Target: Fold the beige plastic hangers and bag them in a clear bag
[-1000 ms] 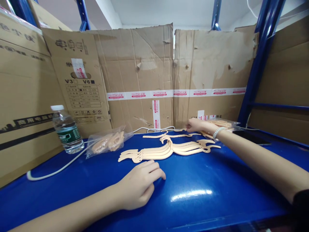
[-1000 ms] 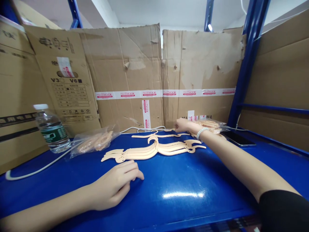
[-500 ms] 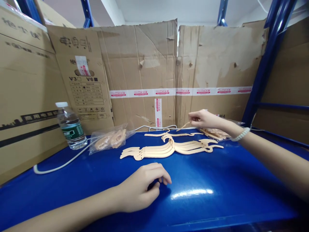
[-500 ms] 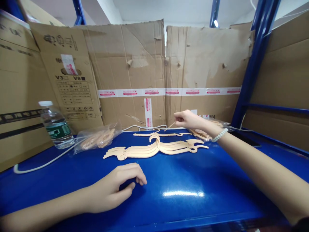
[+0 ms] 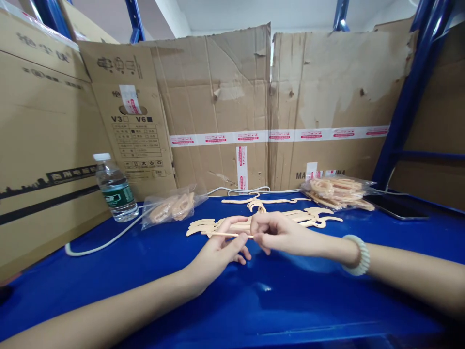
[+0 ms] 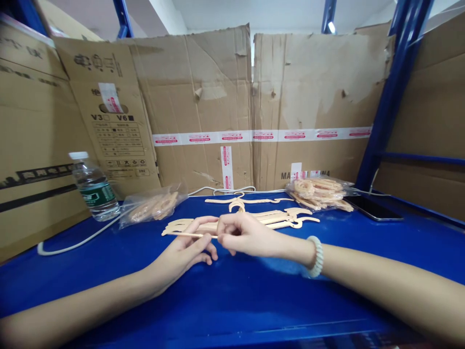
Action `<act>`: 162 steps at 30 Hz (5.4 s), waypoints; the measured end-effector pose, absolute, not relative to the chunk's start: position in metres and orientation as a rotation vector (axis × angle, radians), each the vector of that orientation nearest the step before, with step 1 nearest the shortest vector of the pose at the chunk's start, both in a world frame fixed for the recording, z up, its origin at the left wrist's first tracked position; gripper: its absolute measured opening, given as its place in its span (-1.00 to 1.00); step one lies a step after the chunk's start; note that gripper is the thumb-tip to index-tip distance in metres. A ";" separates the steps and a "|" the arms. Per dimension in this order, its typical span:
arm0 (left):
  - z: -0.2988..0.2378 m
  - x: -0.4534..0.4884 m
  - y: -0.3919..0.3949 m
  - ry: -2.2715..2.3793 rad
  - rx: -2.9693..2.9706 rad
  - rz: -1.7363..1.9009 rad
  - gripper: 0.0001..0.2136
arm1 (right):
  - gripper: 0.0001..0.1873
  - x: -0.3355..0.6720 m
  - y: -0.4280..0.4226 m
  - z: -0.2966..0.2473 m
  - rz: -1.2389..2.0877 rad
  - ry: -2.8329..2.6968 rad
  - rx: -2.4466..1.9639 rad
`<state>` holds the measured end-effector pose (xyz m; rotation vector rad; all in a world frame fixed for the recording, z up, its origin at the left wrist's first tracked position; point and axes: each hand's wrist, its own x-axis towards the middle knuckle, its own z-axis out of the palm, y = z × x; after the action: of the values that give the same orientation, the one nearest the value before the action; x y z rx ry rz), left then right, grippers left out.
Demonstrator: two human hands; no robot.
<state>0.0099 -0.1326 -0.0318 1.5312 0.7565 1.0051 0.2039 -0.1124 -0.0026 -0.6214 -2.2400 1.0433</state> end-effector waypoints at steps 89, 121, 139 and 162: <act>-0.022 -0.032 -0.117 0.762 1.017 1.111 -0.88 | -0.83 0.301 -0.111 -0.003 0.108 -2.336 -0.808; -0.017 -0.017 -0.153 0.958 1.998 0.838 -0.92 | -0.67 0.300 -0.109 -0.003 0.679 -2.139 -1.013; -0.032 -0.021 -0.168 1.098 2.684 0.490 -0.52 | -0.86 0.296 -0.106 -0.012 0.109 -2.561 -1.129; -0.025 -0.029 -0.106 1.334 2.693 0.081 -0.18 | -0.15 0.281 -0.045 -0.039 -0.024 -2.686 -1.353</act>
<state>-0.0287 -0.1064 -0.0246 2.6927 1.3344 0.0813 0.2810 -0.0448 -0.0391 -1.3532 -2.6862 -0.0239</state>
